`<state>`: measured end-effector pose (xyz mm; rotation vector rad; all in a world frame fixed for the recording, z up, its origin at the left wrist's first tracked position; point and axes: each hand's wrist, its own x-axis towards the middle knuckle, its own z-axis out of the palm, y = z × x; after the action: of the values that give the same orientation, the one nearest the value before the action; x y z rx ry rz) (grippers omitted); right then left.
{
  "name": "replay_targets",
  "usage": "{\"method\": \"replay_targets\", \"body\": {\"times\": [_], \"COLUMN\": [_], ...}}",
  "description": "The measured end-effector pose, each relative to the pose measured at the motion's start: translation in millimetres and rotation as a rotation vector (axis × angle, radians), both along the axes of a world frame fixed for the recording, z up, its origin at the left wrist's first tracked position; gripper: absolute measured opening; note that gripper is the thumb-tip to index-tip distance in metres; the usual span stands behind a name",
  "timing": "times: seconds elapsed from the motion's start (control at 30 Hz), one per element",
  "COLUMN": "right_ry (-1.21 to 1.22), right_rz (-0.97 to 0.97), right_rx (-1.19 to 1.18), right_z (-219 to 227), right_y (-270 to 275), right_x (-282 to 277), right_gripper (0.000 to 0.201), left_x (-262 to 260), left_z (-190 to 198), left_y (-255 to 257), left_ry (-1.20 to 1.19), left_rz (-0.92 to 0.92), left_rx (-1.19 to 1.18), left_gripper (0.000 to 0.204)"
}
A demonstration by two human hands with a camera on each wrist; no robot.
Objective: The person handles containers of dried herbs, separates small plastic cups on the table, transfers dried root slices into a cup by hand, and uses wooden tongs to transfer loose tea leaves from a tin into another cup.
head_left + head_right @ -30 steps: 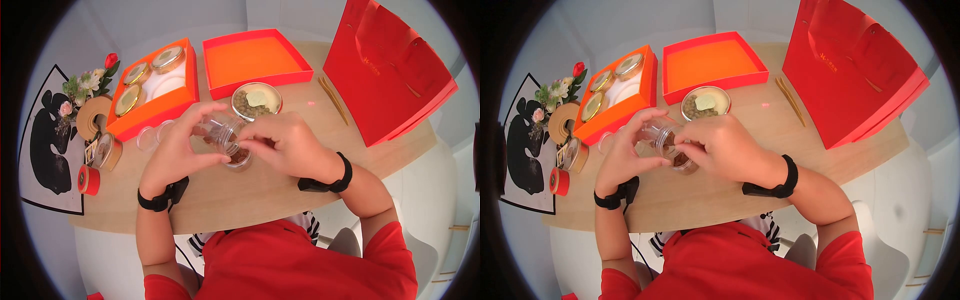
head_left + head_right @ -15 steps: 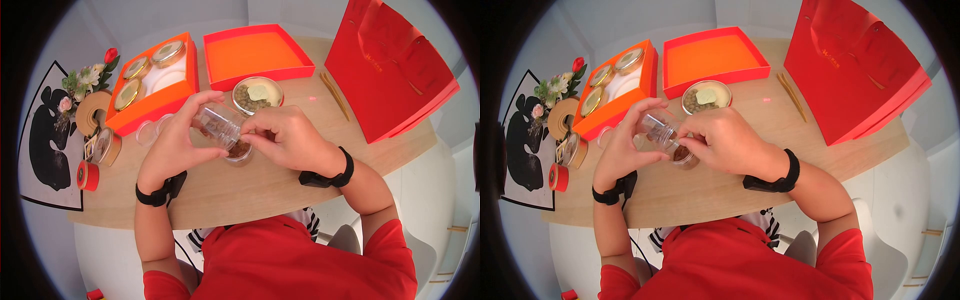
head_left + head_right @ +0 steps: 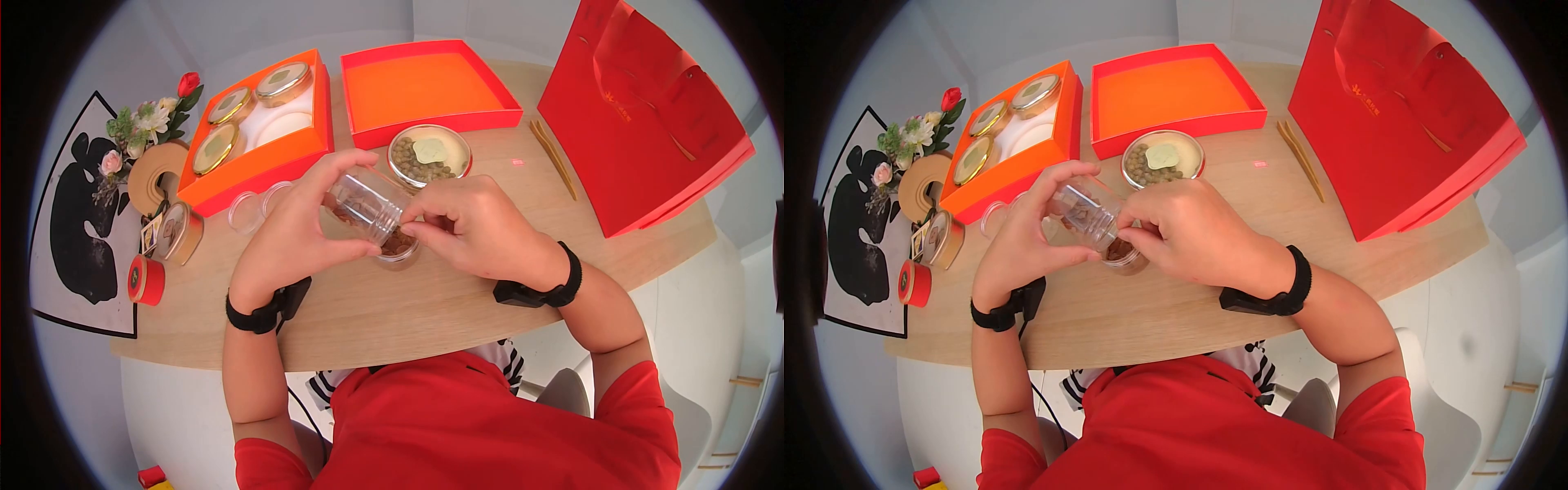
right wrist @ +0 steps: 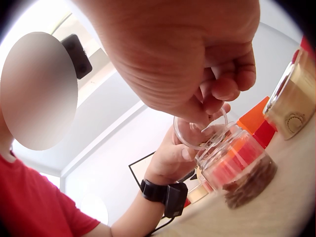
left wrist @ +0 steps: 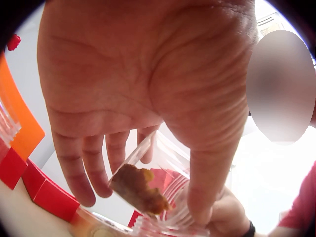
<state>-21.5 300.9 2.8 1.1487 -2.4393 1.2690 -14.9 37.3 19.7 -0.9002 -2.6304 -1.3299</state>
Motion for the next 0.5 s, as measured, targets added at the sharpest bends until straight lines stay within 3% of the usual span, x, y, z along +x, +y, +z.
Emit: {"method": "replay_targets", "body": {"times": [0.17, 0.5], "right_ry": [0.016, -0.073], "right_rz": [0.006, 0.011], "right_rx": [0.042, 0.102], "right_z": [2, 4], "right_y": [3, 12], "right_x": [-2, -10], "right_gripper": [0.007, 0.005], "left_x": [3, 2], "left_z": [5, 0], "left_y": [1, 4], "left_ry": [-0.066, 0.018], "left_rz": [0.017, -0.012], "left_rx": [-0.040, -0.009], "left_gripper": [0.096, 0.090]}}
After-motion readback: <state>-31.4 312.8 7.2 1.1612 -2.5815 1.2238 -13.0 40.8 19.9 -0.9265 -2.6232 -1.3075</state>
